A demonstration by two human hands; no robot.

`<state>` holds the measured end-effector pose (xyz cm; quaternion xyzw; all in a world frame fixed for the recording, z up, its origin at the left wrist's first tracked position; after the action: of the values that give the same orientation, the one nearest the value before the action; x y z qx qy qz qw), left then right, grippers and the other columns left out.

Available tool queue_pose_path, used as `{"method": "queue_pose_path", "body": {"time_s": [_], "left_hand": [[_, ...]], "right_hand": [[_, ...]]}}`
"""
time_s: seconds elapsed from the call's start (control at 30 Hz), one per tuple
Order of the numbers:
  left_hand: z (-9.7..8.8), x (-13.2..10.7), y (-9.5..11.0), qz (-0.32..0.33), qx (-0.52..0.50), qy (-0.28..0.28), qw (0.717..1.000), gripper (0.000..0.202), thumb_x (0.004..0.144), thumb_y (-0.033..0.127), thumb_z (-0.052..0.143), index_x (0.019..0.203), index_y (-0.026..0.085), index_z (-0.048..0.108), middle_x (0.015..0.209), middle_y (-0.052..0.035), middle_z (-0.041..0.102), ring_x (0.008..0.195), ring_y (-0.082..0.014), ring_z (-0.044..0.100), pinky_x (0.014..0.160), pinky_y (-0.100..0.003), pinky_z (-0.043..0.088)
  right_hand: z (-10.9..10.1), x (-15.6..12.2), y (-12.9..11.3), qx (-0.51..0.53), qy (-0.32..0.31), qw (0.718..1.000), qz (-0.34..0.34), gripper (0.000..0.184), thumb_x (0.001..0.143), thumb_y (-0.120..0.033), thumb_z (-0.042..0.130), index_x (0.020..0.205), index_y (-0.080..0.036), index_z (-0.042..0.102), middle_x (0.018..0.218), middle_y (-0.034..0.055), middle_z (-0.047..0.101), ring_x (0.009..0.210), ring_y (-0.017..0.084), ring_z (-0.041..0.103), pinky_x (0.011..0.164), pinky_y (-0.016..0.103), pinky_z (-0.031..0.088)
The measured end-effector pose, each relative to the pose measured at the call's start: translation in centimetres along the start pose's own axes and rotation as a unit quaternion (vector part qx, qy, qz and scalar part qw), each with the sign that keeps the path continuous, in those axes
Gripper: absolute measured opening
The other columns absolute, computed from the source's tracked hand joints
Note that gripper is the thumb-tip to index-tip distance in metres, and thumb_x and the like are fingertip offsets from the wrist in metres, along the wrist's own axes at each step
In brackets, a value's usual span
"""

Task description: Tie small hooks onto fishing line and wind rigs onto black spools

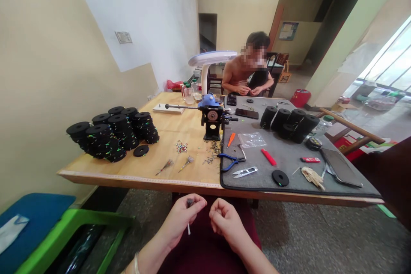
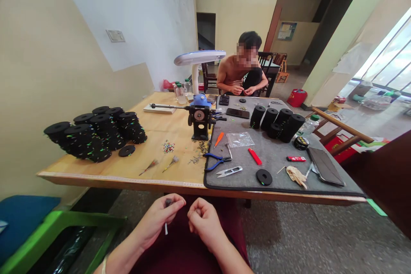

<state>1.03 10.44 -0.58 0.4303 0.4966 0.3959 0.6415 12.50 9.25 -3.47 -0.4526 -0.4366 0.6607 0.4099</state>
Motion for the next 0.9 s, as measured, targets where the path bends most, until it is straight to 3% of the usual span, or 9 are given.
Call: {"method": "queue_pose_path", "body": {"time_s": [0.2, 0.33, 0.43, 0.53, 0.67, 0.77, 0.9], "left_hand": [[-0.5, -0.2, 1.0, 0.028, 0.075, 0.008, 0.997, 0.028, 0.072, 0.042, 0.065, 0.069, 0.014, 0.060, 0.049, 0.0094, 0.033, 0.046, -0.0072, 0.025, 0.045, -0.021, 0.018], [-0.1, -0.5, 2.0, 0.063, 0.138, 0.002, 0.988, 0.026, 0.076, 0.040, 0.061, 0.067, 0.015, 0.060, 0.054, 0.0054, 0.044, 0.051, -0.0096, 0.035, 0.050, -0.021, 0.028], [0.1, -0.8, 2.7, 0.088, 0.171, 0.005, 0.981, 0.025, 0.076, 0.039, 0.059, 0.067, 0.016, 0.060, 0.060, 0.0018, 0.054, 0.057, -0.0125, 0.044, 0.057, -0.023, 0.035], [0.4, -1.2, 3.2, 0.101, 0.195, 0.008, 0.976, 0.024, 0.077, 0.038, 0.058, 0.066, 0.017, 0.060, 0.058, 0.0007, 0.057, 0.057, -0.0142, 0.047, 0.058, -0.024, 0.037], [0.3, -1.4, 3.7, 0.116, 0.220, 0.029, 0.968, 0.022, 0.076, 0.035, 0.059, 0.065, 0.017, 0.061, 0.057, 0.0004, 0.058, 0.056, -0.0146, 0.049, 0.056, -0.024, 0.037], [-0.1, -1.3, 3.3, 0.116, 0.206, 0.036, 0.971, 0.019, 0.074, 0.034, 0.063, 0.066, 0.017, 0.063, 0.059, 0.0010, 0.058, 0.058, -0.0143, 0.049, 0.056, -0.024, 0.037], [-0.2, -0.5, 0.8, 0.043, 0.087, -0.003, 0.995, 0.029, 0.075, 0.035, 0.061, 0.095, 0.015, 0.063, 0.064, 0.0008, 0.059, 0.061, -0.0147, 0.052, 0.058, -0.025, 0.042]], "right_hand": [[0.4, -0.1, -0.3, -0.061, -0.013, 0.998, -0.020, 0.016, 0.073, -0.028, 0.058, 0.067, -0.018, 0.047, 0.040, -0.0083, 0.050, 0.033, 0.004, 0.036, 0.038, 0.016, 0.027], [0.6, -0.2, -0.3, -0.080, -0.034, 0.996, -0.004, 0.016, 0.075, -0.031, 0.060, 0.076, -0.017, 0.052, 0.053, -0.0032, 0.060, 0.041, 0.007, 0.048, 0.039, 0.016, 0.033], [0.7, -0.1, -1.3, -0.044, -0.048, 0.997, -0.034, 0.025, 0.074, -0.036, 0.065, 0.089, -0.016, 0.057, 0.077, 0.0031, 0.067, 0.066, 0.014, 0.061, 0.048, 0.019, 0.044], [1.3, 0.2, -1.9, 0.025, -0.073, 0.996, -0.037, 0.035, 0.073, -0.043, 0.068, 0.092, -0.016, 0.056, 0.077, 0.0030, 0.066, 0.070, 0.016, 0.063, 0.055, 0.024, 0.049], [1.9, 0.5, -1.4, 0.021, -0.078, 0.997, 0.004, 0.038, 0.071, -0.050, 0.067, 0.078, -0.016, 0.050, 0.052, -0.0028, 0.060, 0.042, 0.008, 0.051, 0.043, 0.019, 0.040], [1.7, 0.5, -0.8, -0.025, -0.064, 0.997, 0.016, 0.037, 0.071, -0.050, 0.066, 0.070, -0.017, 0.048, 0.043, -0.0064, 0.055, 0.033, 0.005, 0.041, 0.037, 0.016, 0.031], [0.3, 0.5, -0.4, -0.008, -0.010, 1.000, 0.017, 0.036, 0.073, -0.050, 0.064, 0.071, -0.018, 0.047, 0.042, -0.0069, 0.056, 0.031, 0.004, 0.038, 0.033, 0.014, 0.025]]}}
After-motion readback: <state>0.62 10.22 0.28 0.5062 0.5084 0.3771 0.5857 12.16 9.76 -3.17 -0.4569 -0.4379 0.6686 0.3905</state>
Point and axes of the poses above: each hand's wrist, its own x-axis towards the middle knuckle, its own z-axis out of the palm, y = z × x, the point moved 9 cm from there along x, towards the middle knuckle
